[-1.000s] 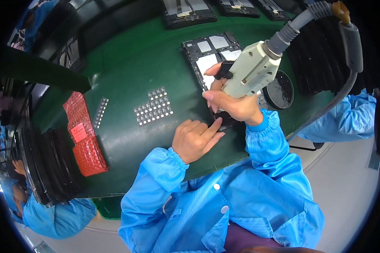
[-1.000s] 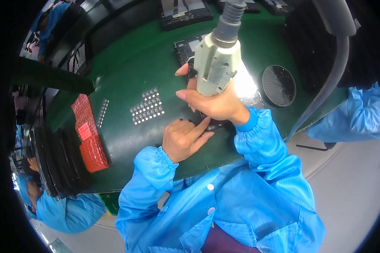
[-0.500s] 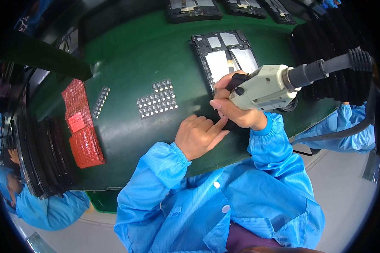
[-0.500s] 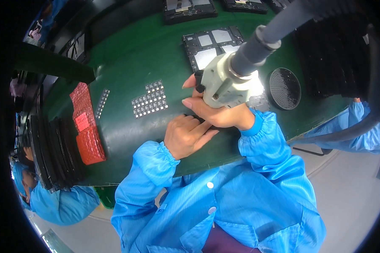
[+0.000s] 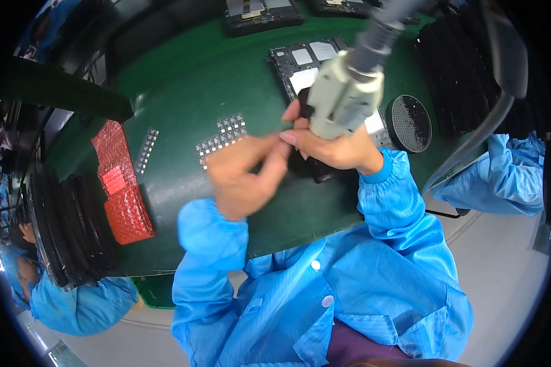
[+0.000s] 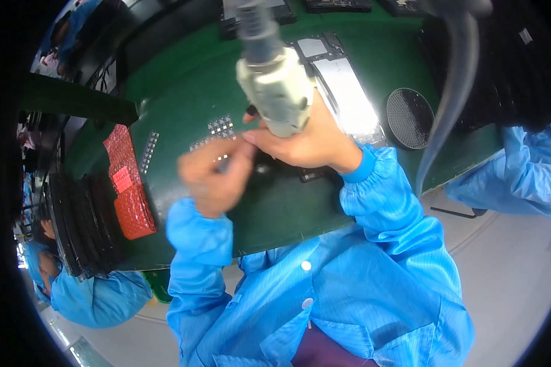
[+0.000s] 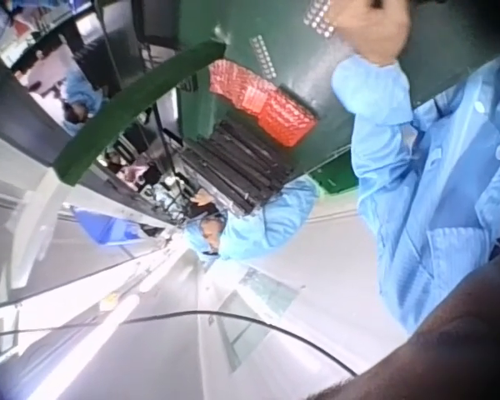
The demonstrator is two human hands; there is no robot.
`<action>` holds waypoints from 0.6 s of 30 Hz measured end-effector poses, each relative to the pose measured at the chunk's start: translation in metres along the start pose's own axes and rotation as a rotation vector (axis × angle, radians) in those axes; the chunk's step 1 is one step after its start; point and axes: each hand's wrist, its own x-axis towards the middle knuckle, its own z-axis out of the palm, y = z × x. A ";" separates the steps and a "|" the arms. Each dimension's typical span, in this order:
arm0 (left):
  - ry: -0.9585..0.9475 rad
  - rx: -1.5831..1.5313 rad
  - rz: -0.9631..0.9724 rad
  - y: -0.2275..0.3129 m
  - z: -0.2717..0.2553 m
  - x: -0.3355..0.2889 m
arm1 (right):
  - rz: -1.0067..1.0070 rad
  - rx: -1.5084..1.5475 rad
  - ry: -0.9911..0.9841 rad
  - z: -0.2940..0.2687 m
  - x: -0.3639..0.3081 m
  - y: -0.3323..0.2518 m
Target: The person assembles tablet devices by placing small components onto the tablet frames by hand, driving screws with an electric screwdriver, and moving the tablets along the workstation.
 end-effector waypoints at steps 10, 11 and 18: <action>0.215 -0.132 0.136 0.046 -0.028 0.053 | 0.121 0.101 -0.039 -0.004 -0.002 -0.013; 0.279 -0.155 0.049 0.043 -0.026 0.050 | 0.113 0.103 -0.026 -0.004 -0.005 -0.010; -0.178 -0.287 -0.677 -0.002 0.007 0.017 | -0.026 0.234 0.190 -0.021 -0.012 -0.012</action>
